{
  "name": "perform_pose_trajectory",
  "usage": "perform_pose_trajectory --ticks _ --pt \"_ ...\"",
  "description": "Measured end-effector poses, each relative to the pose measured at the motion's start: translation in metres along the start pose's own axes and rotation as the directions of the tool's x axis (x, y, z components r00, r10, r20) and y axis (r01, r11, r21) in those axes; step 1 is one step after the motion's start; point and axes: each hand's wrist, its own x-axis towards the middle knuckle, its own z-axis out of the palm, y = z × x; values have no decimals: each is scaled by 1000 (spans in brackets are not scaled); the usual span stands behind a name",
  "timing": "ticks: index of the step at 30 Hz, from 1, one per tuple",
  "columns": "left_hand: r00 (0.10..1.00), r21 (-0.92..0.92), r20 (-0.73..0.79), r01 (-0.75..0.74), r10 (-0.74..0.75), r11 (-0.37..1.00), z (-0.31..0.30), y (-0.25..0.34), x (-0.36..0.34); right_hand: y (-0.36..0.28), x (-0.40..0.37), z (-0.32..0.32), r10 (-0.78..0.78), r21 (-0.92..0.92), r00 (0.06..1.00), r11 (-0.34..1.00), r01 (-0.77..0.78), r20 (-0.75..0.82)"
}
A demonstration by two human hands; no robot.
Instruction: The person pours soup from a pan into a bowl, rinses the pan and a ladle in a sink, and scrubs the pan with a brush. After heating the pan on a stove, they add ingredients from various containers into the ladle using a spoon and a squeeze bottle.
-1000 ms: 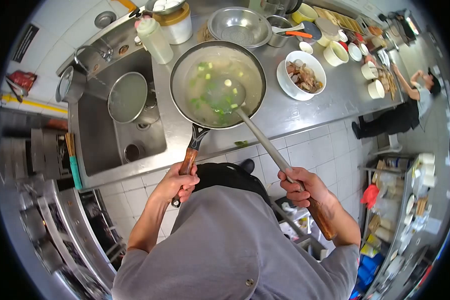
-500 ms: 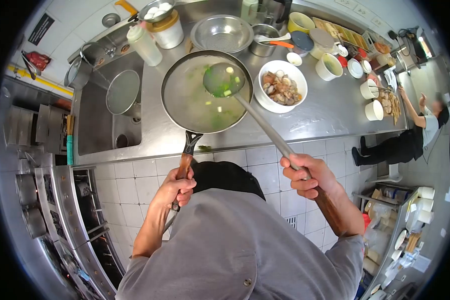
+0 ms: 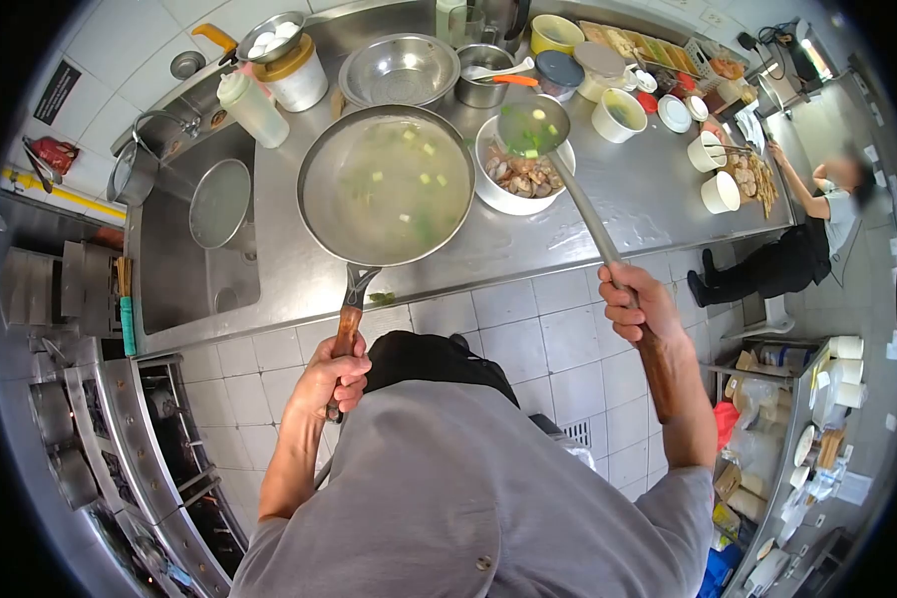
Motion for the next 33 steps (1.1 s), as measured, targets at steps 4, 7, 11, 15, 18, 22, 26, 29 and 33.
perform_pose_trajectory --ticks 4,7,11,15,18,22,26,29,33 --pt "1000 37 13 15 -15 999 -9 9 -5 29 13 4 -131 -209 975 974 93 -180" --pt "999 58 32 13 -15 998 -21 15 -5 50 20 7 -256 -398 930 907 136 -265" --pt "996 98 77 42 -50 994 -43 28 -8 77 18 17 -489 -681 818 711 173 -303" --pt "994 131 91 41 -53 991 -63 40 -17 93 3 50 -528 -661 808 708 249 -261" --pt "994 149 100 30 -45 988 -74 51 -26 111 2 75 -459 -553 855 789 267 -241" --pt "998 162 57 21 -30 987 -86 57 -39 139 19 87 -308 -312 933 919 241 -187" --pt "1000 143 8 -19 18 990 -81 55 -47 133 29 91 -100 -96 990 991 91 -98" --pt "998 109 -20 -51 54 993 -79 46 -47 119 35 88 -12 -5 1000 1000 12 11" --pt "997 45 -59 -56 58 997 -74 33 -45 95 34 89 -19 -60 999 998 22 44"
